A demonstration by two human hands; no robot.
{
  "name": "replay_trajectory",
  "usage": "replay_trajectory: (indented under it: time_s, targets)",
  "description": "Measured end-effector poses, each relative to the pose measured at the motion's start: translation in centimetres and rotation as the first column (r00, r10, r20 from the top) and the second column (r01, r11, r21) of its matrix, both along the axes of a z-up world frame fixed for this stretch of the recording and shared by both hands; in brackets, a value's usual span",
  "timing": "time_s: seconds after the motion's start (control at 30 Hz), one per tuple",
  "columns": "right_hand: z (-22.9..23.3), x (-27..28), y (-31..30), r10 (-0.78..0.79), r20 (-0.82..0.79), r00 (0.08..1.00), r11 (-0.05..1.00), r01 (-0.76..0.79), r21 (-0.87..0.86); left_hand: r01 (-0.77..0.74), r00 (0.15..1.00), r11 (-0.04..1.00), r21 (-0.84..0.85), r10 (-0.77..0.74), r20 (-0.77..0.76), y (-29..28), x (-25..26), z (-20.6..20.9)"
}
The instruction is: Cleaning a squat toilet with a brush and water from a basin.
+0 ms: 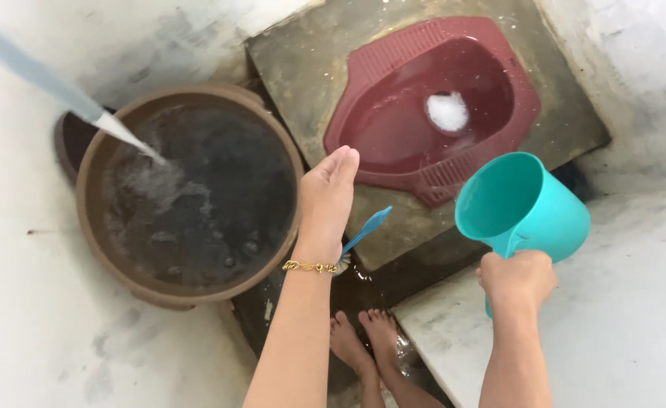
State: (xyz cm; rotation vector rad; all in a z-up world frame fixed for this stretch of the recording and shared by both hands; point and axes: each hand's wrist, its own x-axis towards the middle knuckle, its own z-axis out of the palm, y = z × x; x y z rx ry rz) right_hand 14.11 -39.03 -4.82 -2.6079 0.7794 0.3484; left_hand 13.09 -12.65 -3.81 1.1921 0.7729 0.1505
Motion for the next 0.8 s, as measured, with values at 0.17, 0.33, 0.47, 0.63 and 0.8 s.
replay_trajectory:
  time_s: [0.17, 0.33, 0.47, 0.63, 0.8]
  targets:
    - [-1.6, -1.8, 0.9, 0.130, 0.079, 0.988, 0.989, -0.124, -0.077, -0.052, 0.998, 0.998, 0.026, 0.051, 0.028, 1.3, -1.3, -0.8]
    - [-1.7, -2.5, 3.4, 0.222, 0.147, 0.964, 0.971, -0.204, -0.128, -0.082, 0.996, 0.997, 0.007, 0.082, 0.016, 2.4, -3.1, 1.2]
    - [-0.6, -2.5, 5.8, 0.223, 0.208, 0.952, 0.975, -0.214, -0.064, -0.102, 0.993, 0.995, -0.004, 0.102, 0.058, 2.7, -4.1, 1.3]
    - [1.1, -1.8, 7.6, 0.236, 0.236, 0.943, 0.972, -0.231, -0.047, -0.125, 0.991, 0.992, -0.009, 0.125, 0.051, 2.9, -4.8, 1.5]
    - [3.5, -1.1, 8.5, 0.317, 0.343, 0.884, 0.944, -0.328, -0.027, -0.155, 0.981, 0.988, -0.022, 0.156, 0.117, 3.2, -5.5, 1.4]
